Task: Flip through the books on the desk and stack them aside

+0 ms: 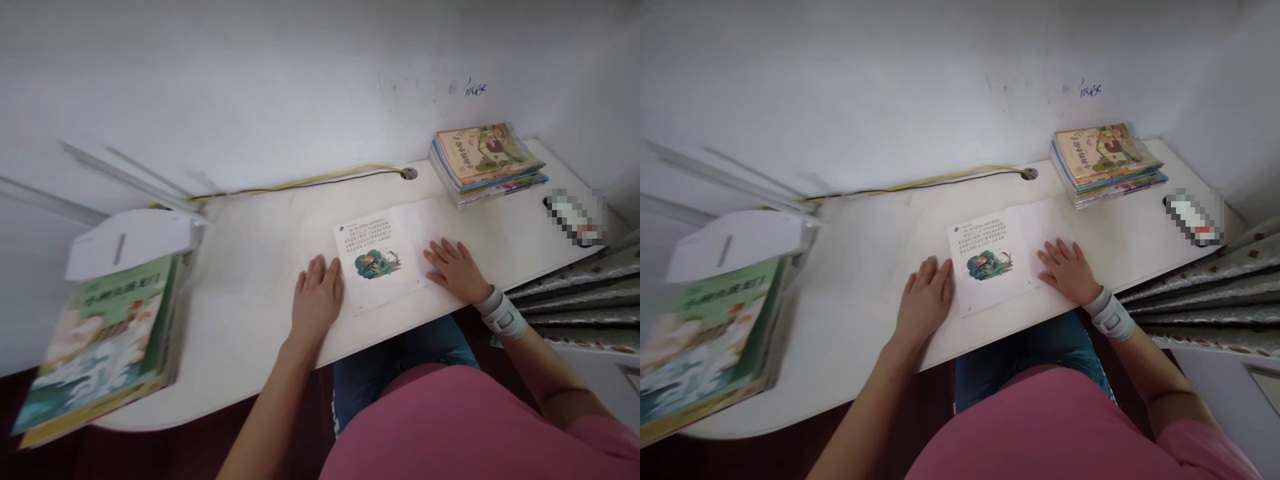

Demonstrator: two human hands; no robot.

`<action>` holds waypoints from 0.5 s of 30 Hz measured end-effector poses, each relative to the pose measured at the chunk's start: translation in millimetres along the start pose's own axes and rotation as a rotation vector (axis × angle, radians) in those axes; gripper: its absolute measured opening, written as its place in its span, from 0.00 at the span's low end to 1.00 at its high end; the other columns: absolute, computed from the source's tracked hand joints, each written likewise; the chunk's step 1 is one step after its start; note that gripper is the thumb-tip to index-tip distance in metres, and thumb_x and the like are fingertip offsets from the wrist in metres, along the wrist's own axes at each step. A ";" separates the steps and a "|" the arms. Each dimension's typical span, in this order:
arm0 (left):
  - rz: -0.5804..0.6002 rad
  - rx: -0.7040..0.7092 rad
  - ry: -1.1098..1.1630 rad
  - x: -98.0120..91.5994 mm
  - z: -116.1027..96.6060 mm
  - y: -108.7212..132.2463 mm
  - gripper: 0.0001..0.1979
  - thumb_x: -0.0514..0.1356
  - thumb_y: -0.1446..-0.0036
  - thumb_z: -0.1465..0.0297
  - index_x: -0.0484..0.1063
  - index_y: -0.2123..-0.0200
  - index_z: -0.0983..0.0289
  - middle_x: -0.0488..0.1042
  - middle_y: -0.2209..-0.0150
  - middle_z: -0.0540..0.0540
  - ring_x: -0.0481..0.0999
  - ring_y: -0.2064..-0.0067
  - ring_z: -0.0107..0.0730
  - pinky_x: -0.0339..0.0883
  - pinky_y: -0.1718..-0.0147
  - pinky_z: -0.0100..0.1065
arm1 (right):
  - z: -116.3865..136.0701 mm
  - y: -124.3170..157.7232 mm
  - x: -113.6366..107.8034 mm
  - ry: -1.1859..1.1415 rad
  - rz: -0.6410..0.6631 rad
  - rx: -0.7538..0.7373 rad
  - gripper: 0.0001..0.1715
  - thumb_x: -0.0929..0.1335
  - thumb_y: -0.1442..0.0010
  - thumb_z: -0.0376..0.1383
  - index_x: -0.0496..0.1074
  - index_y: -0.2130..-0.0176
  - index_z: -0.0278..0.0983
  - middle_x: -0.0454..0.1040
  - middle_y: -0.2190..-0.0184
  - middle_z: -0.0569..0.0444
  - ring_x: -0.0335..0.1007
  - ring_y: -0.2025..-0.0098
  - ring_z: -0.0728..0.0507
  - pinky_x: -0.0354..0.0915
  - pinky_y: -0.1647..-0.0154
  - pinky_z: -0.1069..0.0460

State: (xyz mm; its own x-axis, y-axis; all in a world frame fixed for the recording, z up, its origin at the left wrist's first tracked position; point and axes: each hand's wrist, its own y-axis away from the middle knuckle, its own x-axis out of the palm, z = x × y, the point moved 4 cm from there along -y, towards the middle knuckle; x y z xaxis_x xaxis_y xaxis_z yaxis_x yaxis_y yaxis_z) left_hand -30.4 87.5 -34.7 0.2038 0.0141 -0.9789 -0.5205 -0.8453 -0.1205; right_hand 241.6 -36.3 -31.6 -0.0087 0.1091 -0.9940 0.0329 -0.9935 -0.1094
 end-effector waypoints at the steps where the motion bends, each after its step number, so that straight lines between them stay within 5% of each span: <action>1: -0.002 -0.003 0.000 0.3 0.4 0.0 0.27 0.41 0.34 0.65 0.63 0.38 0.68 0.58 0.34 0.69 0.56 0.32 0.50 0.54 0.38 0.54 | -0.5 0.4 -0.2 -0.002 -0.002 0.001 0.30 0.55 0.32 0.48 0.61 0.37 0.40 0.59 0.34 0.46 0.51 0.32 0.34 0.52 0.37 0.32; 9: 0.007 -0.011 -0.002 0.6 -2.8 -2.6 0.26 0.42 0.34 0.66 0.64 0.38 0.68 0.56 0.34 0.69 0.55 0.32 0.52 0.53 0.38 0.55 | 20.5 -18.6 -19.8 0.003 -0.050 -0.023 0.25 0.57 0.32 0.44 0.68 0.42 0.38 0.61 0.36 0.44 0.52 0.33 0.34 0.51 0.37 0.34; 15: 0.040 -0.027 -0.010 -1.2 -5.5 -3.0 0.26 0.42 0.34 0.67 0.64 0.38 0.68 0.58 0.34 0.68 0.55 0.32 0.53 0.53 0.38 0.55 | 43.9 -35.9 -11.0 -0.014 -0.061 -0.053 0.30 0.57 0.32 0.47 0.63 0.39 0.35 0.61 0.36 0.37 0.57 0.35 0.34 0.53 0.38 0.34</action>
State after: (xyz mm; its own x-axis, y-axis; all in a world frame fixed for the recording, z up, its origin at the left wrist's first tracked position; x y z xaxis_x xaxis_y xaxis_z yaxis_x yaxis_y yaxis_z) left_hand -24.6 87.1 -32.3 0.1744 -0.0147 -0.9846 -0.5054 -0.8595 -0.0767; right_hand 196.7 -3.3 -16.5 -0.0258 0.1689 -0.9853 0.0843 -0.9817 -0.1705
